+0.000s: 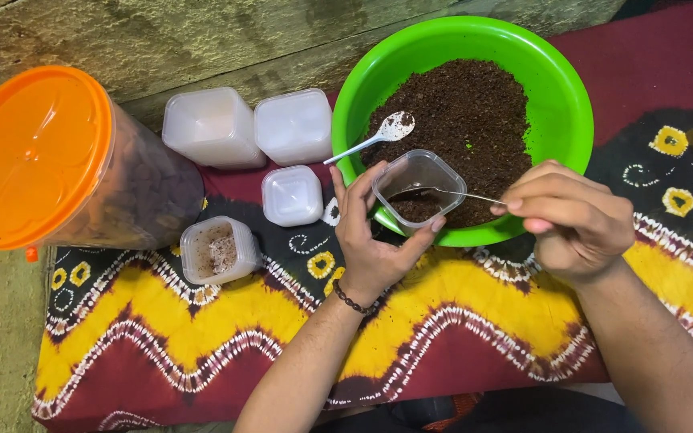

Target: Filling small plastic containers with dark granular material using a spoon and then sealing them with lids.

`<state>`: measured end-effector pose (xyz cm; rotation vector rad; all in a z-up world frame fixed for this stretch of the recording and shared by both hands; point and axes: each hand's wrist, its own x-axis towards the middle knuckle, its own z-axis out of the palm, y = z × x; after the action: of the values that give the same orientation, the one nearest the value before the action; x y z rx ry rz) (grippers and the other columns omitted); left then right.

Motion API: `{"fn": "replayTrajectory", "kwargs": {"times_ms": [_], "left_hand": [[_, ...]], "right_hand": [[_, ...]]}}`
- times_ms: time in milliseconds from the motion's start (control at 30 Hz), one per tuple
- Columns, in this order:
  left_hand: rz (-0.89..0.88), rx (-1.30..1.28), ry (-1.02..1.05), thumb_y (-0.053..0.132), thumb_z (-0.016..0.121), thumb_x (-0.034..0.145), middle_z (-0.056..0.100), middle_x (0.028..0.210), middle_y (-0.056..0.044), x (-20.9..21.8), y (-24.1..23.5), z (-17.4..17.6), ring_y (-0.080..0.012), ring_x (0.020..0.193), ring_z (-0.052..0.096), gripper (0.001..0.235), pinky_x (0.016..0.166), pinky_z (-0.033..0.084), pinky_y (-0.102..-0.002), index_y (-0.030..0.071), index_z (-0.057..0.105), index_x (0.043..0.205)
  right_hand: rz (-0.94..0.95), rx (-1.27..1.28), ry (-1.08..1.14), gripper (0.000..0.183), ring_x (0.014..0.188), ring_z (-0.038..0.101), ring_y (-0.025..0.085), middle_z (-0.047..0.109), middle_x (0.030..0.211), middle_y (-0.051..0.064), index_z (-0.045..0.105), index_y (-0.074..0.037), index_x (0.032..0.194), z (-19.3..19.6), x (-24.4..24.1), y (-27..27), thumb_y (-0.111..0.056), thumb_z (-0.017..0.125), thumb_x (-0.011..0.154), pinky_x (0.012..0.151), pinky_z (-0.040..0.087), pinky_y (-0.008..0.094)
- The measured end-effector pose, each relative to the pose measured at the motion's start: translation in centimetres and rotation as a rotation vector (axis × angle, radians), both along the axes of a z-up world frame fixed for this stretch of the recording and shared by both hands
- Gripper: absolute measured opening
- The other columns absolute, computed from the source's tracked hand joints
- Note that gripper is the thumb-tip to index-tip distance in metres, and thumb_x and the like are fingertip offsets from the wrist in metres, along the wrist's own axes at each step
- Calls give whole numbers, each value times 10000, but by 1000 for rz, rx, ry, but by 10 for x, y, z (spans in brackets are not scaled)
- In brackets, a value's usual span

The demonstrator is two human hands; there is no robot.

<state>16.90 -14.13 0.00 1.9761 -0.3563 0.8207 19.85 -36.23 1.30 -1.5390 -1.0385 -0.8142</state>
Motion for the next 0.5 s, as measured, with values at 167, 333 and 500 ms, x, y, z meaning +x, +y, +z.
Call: {"fn": "replayTrajectory", "kwargs": {"times_ms": [167,333,500], "left_hand": [[-3,12,-63,371,856,805,634,1334,-176,0,0,-10,-315,1218,698,825,1335,59,-712,-52,465,1396],[-125,35,-194,303,784,925,615,1416,-208,-2,-3,-9,-337,1319,677,756,1369,57,-671,-25,360,1458],[-265,-42,-153,275,757,916,578,1429,-243,-10,3,-7,-408,1343,642,744,1298,399,-564,-77,380,1451]], "right_hand": [[-58,131,-66,184,635,697,336,648,764,218,570,44,927,-15,1,-1,-101,536,1037,600,556,392],[-157,380,110,265,606,652,319,560,738,204,512,30,977,-22,-5,3,-206,539,1096,624,494,389],[-67,460,212,324,593,644,271,555,706,159,500,-5,984,-19,-7,10,-305,583,1078,578,486,359]]}}
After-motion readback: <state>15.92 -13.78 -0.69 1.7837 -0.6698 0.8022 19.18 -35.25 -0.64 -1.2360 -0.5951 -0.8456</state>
